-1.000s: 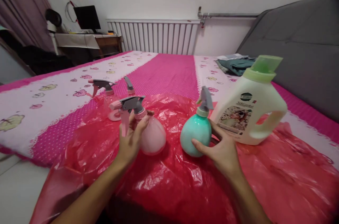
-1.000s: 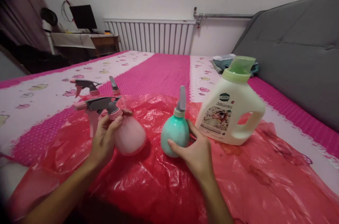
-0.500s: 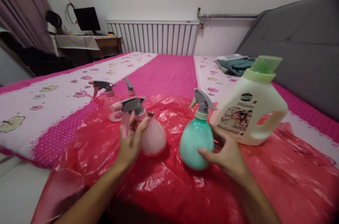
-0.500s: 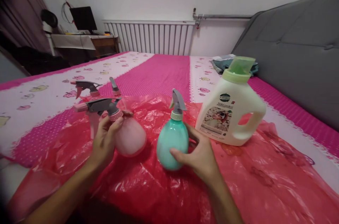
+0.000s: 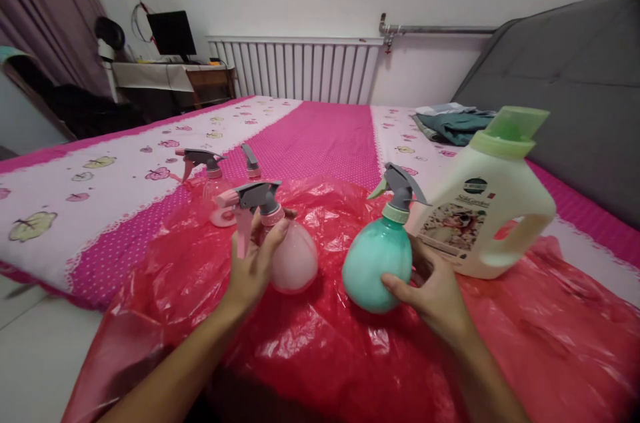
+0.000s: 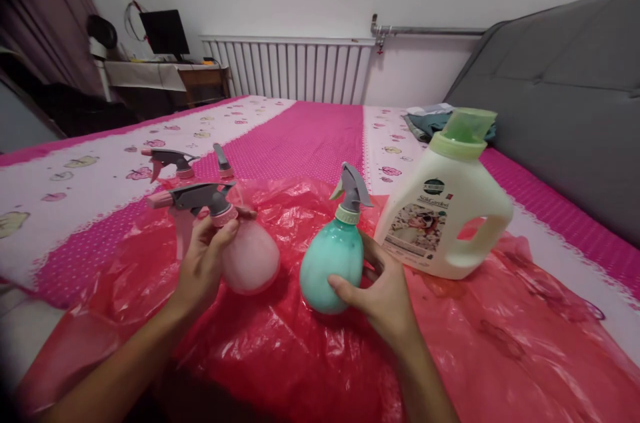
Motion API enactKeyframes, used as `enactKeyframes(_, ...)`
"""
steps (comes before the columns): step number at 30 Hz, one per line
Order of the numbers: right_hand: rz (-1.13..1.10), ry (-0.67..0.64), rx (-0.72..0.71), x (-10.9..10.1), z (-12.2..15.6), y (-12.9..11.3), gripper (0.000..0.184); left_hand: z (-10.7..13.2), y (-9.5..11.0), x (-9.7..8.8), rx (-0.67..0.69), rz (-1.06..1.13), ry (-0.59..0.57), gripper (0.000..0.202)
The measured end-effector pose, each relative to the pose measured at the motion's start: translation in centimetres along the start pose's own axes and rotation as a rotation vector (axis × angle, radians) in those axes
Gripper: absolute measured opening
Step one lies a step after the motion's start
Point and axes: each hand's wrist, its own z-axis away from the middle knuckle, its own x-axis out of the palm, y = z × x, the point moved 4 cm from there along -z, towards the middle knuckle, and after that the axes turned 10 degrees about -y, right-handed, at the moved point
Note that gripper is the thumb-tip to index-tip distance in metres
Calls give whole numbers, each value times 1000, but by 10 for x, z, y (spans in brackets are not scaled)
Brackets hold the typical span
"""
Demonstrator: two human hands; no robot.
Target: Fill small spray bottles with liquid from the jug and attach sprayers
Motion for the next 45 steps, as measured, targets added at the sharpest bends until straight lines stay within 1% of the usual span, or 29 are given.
enactKeyframes(2, -5, 28, 11, -2, -1, 0, 97, 0, 0, 0, -2, -7, 3, 34)
enactKeyframes(5, -92, -53, 22, 1, -2, 1, 94, 1, 1, -1, -2, -8, 6, 34)
enactKeyframes(6, -104, -47, 15, 1, -3, 1, 94, 1, 1, 0, -2, -7, 6, 34)
enactKeyframes(9, 9, 59, 9, -1, -2, 3, 94, 1, 2, 1, -5, -16, 6, 34)
enactKeyframes(11, 59, 34, 24, 2, -3, 5, 94, 1, 2, 2, -7, -12, 5, 34)
enactKeyframes(12, 49, 16, 18, 4, -3, 6, 95, 2, 3, 2, -8, -9, 2, 34)
enactKeyframes(13, 27, 32, 1, 3, -4, 6, 97, 2, 3, 2, -9, -7, 2, 35)
enactKeyframes(16, -32, 161, -47, -5, -4, 6, 100, 1, 3, 2, -13, -9, 13, 35)
enactKeyframes(17, -54, 152, -40, -6, -5, 7, 99, 1, 2, 1, -12, -12, 15, 36)
enactKeyframes(18, -79, 110, -23, -5, -5, 7, 96, 1, 2, 1, -10, -16, 13, 35)
enactKeyframes(20, -120, -10, 7, 0, -6, 8, 92, 0, 3, 1, -5, -27, -3, 35)
enactKeyframes(21, -121, -47, 10, 3, -5, 8, 93, 0, 3, 1, -4, -31, -7, 34)
enactKeyframes(22, -107, -53, 5, 5, -5, 8, 96, 0, 3, 2, -8, -30, -8, 35)
enactKeyframes(25, -69, 39, -7, 6, -4, 9, 107, 1, 3, 2, -14, -12, 3, 36)
enactKeyframes(29, -130, 42, 28, 2, -6, 13, 105, 2, 4, 2, -16, -19, -1, 35)
enactKeyframes(33, 13, 150, 0, -4, -7, 16, 101, 2, 4, 2, -13, -9, -19, 34)
enactKeyframes(35, 3, 120, 5, -2, -8, 19, 100, 2, 4, 2, -13, -8, -22, 33)
enactKeyframes(38, -108, 87, 9, -1, -8, 19, 100, 2, 4, 0, -9, -1, -13, 33)
enactKeyframes(40, -117, 73, 6, -1, -7, 17, 95, 2, 4, -1, -4, 6, -12, 32)
enactKeyframes(43, -132, -10, 15, 3, -5, 13, 87, 2, 4, -1, 3, 7, -19, 30)
enactKeyframes(45, -147, 16, 22, 4, -4, 12, 85, 2, 3, -1, -4, 19, -14, 31)
